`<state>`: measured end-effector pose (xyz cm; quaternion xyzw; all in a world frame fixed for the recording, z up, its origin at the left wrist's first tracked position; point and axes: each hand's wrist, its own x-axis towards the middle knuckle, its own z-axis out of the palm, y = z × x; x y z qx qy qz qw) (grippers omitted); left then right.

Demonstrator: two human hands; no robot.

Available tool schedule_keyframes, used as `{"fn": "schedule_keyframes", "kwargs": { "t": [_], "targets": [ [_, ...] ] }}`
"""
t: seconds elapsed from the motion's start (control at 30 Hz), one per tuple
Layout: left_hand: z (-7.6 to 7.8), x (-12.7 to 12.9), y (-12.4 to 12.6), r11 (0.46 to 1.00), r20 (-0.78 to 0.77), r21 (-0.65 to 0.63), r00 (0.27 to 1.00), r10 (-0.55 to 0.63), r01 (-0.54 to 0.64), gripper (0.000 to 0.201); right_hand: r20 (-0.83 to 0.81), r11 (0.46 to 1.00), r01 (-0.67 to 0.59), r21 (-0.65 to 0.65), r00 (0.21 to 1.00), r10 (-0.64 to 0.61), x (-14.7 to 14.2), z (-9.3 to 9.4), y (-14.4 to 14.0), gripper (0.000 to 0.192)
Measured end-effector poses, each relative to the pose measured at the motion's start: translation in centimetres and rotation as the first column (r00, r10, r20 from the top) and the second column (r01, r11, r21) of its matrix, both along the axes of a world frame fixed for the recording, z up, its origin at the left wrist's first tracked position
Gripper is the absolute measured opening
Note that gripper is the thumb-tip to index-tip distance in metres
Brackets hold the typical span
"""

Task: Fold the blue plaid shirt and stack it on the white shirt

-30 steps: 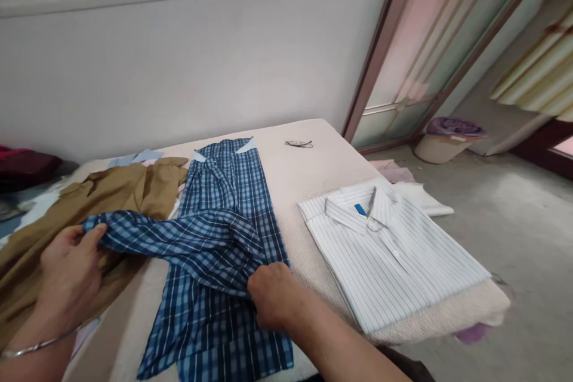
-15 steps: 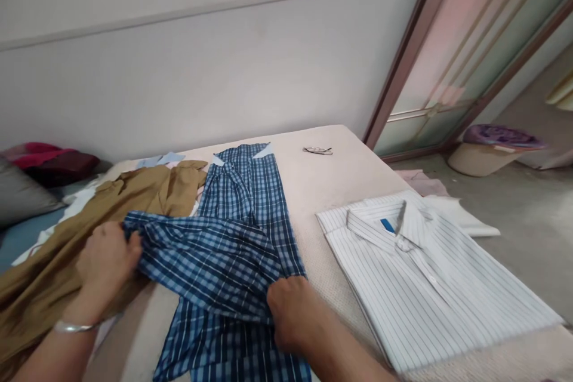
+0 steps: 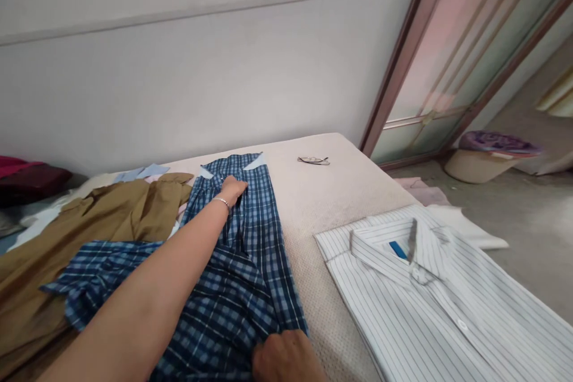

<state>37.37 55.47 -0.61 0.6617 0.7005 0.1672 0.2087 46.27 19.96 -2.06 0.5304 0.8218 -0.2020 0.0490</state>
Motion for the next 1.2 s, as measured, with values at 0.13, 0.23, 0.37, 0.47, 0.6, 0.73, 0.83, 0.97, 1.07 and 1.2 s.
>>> {"fn": "schedule_keyframes", "kwargs": {
  "t": [0.13,0.23,0.37,0.47,0.6,0.73,0.83,0.97,1.07,1.2],
  "targets": [
    [-0.9,0.5,1.8,1.000,-0.048,-0.016,0.999,0.015,-0.016,0.024,-0.022,0.997,-0.031,-0.066,0.999,0.030,1.3,1.4,0.4,0.019],
    [-0.5,0.2,2.5,0.999,-0.087,0.041,0.996,-0.028,0.032,0.022,-0.030,0.991,-0.049,-0.128,0.998,0.046,2.2,4.1,1.1,0.020],
    [-0.2,-0.7,1.8,0.991,-0.166,0.081,0.982,-0.094,0.108,0.020,0.000,0.968,-0.083,-0.237,0.996,0.085,2.0,6.3,1.8,0.023],
    [-0.2,-1.4,0.0,0.982,-0.220,0.096,0.966,-0.138,0.163,0.028,0.026,0.955,-0.099,-0.279,0.994,0.110,1.0,6.1,1.8,0.025],
    [0.5,-2.5,-4.0,0.946,-0.296,0.194,0.935,-0.195,0.258,0.035,-0.016,0.968,-0.075,-0.241,0.997,0.074,0.3,5.8,1.2,0.023],
    [1.6,-5.1,-9.2,0.867,-0.387,0.173,0.842,-0.376,0.467,0.023,-0.031,0.963,-0.032,-0.269,0.999,0.025,0.8,6.7,1.2,0.026],
    [1.9,-7.4,-13.0,0.803,-0.318,0.021,0.766,-0.559,0.595,0.028,-0.024,0.957,-0.034,-0.287,0.999,0.029,1.2,7.4,1.6,0.027],
    [1.7,-8.9,-15.6,0.711,-0.231,-0.120,0.677,-0.699,0.693,0.027,-0.021,0.949,-0.040,-0.313,0.999,0.035,1.0,7.9,2.0,0.026],
    [1.9,-8.9,-15.9,0.695,-0.269,-0.177,0.645,-0.715,0.697,0.027,-0.010,0.943,-0.043,-0.329,0.999,0.042,1.1,7.9,2.1,0.028],
    [2.9,-8.3,-17.5,0.715,-0.510,-0.061,0.594,-0.622,0.696,0.015,-0.120,0.924,-0.024,-0.383,0.993,-0.024,3.3,7.8,2.8,0.019]
  ]
}}
